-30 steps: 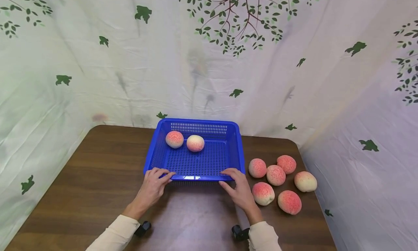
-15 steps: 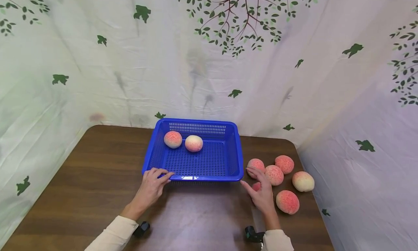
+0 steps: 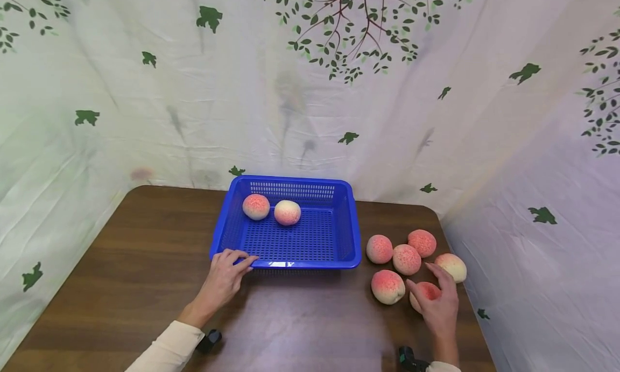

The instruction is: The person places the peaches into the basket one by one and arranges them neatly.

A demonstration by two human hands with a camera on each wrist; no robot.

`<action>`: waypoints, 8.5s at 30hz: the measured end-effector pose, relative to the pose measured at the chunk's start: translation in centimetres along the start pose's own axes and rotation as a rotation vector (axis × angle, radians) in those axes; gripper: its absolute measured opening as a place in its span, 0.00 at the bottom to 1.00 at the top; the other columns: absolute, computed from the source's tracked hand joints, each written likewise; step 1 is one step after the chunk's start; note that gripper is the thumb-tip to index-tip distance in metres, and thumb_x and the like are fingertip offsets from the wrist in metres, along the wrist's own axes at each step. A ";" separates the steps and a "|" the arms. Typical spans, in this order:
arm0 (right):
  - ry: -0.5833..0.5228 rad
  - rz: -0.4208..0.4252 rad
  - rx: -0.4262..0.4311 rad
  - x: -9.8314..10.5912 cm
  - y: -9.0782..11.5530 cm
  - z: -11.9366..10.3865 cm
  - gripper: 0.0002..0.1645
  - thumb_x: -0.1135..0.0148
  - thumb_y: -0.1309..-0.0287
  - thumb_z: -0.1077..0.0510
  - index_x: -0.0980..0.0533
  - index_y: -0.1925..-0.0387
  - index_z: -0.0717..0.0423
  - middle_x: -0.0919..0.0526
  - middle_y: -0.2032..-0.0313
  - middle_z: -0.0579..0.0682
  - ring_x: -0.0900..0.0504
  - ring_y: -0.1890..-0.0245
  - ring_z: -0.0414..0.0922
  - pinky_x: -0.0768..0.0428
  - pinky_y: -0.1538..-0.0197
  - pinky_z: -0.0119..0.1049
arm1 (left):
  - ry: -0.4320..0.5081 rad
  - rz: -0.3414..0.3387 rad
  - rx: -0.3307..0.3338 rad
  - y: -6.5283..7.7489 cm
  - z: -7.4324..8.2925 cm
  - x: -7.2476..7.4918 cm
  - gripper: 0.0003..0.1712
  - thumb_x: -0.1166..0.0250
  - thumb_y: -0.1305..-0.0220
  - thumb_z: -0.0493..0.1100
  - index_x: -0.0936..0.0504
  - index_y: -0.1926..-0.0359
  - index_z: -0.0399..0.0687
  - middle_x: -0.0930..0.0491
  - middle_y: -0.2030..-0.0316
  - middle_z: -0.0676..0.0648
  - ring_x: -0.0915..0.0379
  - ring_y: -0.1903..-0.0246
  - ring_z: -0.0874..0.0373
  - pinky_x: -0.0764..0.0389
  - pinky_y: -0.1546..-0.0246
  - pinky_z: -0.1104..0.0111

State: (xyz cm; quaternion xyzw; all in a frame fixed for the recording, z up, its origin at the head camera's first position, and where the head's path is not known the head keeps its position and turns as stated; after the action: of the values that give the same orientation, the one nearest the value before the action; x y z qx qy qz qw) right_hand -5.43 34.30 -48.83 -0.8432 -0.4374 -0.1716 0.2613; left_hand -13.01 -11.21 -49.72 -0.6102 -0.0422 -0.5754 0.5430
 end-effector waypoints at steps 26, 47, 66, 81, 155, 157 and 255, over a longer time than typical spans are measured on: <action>0.091 -0.091 -0.271 -0.4 2.3 6.1 0.52 0.24 0.55 0.56 0.40 0.30 0.60 0.39 0.37 0.69 0.40 0.37 0.63 0.41 0.39 0.61 | -0.011 -0.030 0.016 0.0 0.0 0.2 0.12 0.31 0.44 0.37 0.14 0.57 0.52 0.23 0.65 0.49 0.30 0.64 0.50 0.34 0.61 0.55; 0.013 0.068 -0.458 -0.3 2.1 6.2 0.53 0.26 0.50 0.50 0.44 0.28 0.56 0.38 0.32 0.62 0.38 0.36 0.56 0.38 0.35 0.51 | -0.002 -0.008 0.014 0.0 -0.1 -0.1 0.11 0.32 0.44 0.37 0.14 0.58 0.48 0.22 0.65 0.48 0.29 0.64 0.49 0.34 0.62 0.55; -0.254 0.033 -0.338 0.3 -1.2 -1.0 0.46 0.27 0.49 0.58 0.38 0.30 0.45 0.35 0.38 0.47 0.31 0.46 0.40 0.30 0.54 0.14 | 0.008 0.010 0.015 -0.1 -0.2 -0.1 0.12 0.29 0.48 0.34 0.13 0.60 0.47 0.22 0.66 0.47 0.29 0.65 0.48 0.35 0.62 0.54; -0.446 -0.097 -0.195 -3.3 -4.1 -6.9 0.45 0.27 0.53 0.68 0.36 0.34 0.51 0.32 0.43 0.44 0.31 0.47 0.41 0.28 0.50 0.19 | -0.009 -0.003 0.001 -0.2 -0.3 0.2 0.11 0.30 0.46 0.36 0.13 0.59 0.48 0.22 0.66 0.47 0.29 0.65 0.49 0.34 0.62 0.55; -0.187 -0.564 -0.301 -25.8 -10.8 -11.4 0.43 0.26 0.57 0.69 0.32 0.37 0.61 0.30 0.37 0.60 0.33 0.37 0.56 0.35 0.36 0.49 | 0.034 -0.257 -0.252 -1.8 -2.7 1.6 0.15 0.30 0.44 0.45 0.13 0.54 0.50 0.28 0.72 0.54 0.37 0.72 0.58 0.36 0.70 0.69; -0.184 -0.560 -0.305 -26.1 -10.6 -11.1 0.44 0.26 0.58 0.69 0.32 0.37 0.62 0.30 0.38 0.61 0.32 0.38 0.56 0.34 0.36 0.49 | 0.034 -0.257 -0.250 -1.8 -2.7 1.5 0.15 0.29 0.44 0.45 0.13 0.54 0.50 0.28 0.72 0.54 0.37 0.72 0.58 0.35 0.70 0.68; -0.221 -0.166 -0.288 -5.4 1.0 2.3 0.29 0.30 0.45 0.60 0.29 0.42 0.61 0.25 0.58 0.39 0.29 0.59 0.33 0.33 0.58 0.21 | 0.053 -0.260 -0.176 -1.7 -2.5 1.3 0.14 0.29 0.45 0.43 0.12 0.55 0.49 0.29 0.73 0.54 0.39 0.73 0.59 0.38 0.71 0.69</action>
State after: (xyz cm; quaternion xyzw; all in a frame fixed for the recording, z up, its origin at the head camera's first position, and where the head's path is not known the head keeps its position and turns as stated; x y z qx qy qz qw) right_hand -7.43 31.69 -53.77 -0.8466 -0.5024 -0.1597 0.0734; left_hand -15.35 -13.04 -48.35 -0.6292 -0.0557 -0.6583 0.4095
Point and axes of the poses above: each hand's wrist, its own y-axis away from the middle knuckle, its own x-axis out of the back of the hand, z = x × y, the point moved 2 cm from there along -y, towards the middle knuckle
